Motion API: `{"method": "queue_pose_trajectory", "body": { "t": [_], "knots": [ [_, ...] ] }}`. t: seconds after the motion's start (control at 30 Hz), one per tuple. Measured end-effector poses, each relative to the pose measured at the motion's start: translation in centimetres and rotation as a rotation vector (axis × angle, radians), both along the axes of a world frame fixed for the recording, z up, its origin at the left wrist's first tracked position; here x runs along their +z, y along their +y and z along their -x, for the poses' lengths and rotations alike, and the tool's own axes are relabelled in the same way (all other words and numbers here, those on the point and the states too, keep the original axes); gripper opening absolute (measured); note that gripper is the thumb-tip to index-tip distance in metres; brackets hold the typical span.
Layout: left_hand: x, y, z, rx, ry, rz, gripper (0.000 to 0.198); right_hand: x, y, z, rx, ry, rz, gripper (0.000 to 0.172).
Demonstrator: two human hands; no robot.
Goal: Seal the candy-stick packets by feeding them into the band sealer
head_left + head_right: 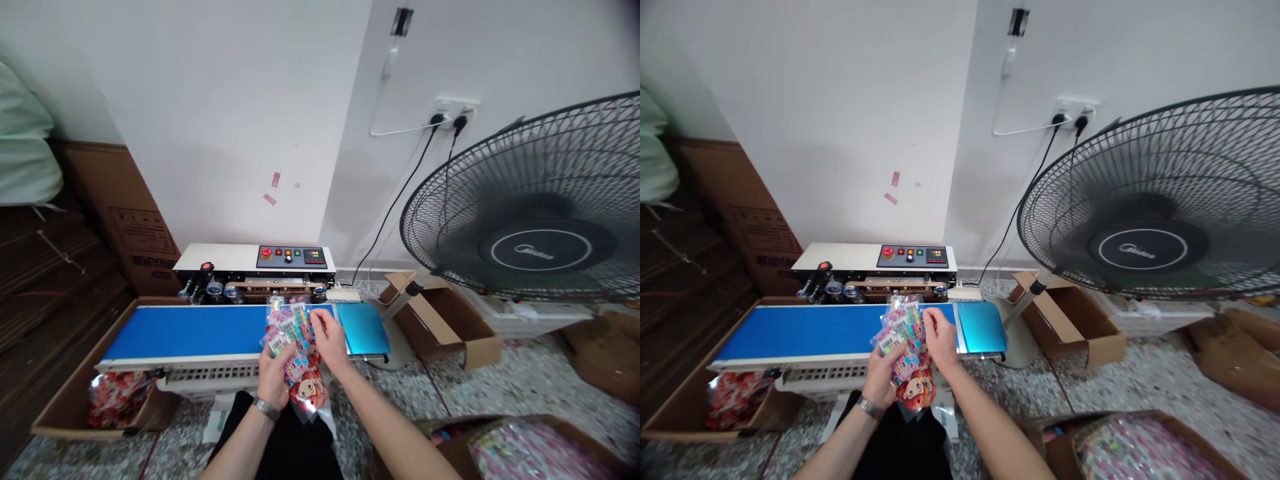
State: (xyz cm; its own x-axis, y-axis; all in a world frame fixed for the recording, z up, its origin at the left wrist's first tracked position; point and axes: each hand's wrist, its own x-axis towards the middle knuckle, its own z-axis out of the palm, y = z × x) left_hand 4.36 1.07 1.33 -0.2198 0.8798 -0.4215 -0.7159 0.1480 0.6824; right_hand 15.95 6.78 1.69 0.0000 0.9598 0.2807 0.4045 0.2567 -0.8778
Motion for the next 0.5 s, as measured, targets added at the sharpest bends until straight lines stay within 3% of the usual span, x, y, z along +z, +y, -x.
{"method": "queue_pose_trajectory", "body": {
  "t": [0.13, 0.27, 0.37, 0.5],
  "knots": [
    [-0.5, 0.0, 0.4, 0.012, 0.015, 0.042, 0.041, -1.1, 2.0, -3.1, -0.239, -0.016, -0.017, 0.033],
    [-1.0, -0.2, 1.3, 0.014, 0.031, 0.070, 0.041, -3.3, 4.9, -7.8, -0.413, -0.261, 0.114, 0.032],
    [-1.3, -0.3, 1.6, -0.003, 0.030, 0.062, 0.042, -4.4, 6.6, -9.3, -0.435, -0.467, 0.229, 0.027],
    [-1.3, -0.2, 1.4, -0.009, 0.030, 0.069, 0.045, -4.5, 7.9, -7.5, -0.361, -0.538, 0.258, 0.024]
  ]
}}
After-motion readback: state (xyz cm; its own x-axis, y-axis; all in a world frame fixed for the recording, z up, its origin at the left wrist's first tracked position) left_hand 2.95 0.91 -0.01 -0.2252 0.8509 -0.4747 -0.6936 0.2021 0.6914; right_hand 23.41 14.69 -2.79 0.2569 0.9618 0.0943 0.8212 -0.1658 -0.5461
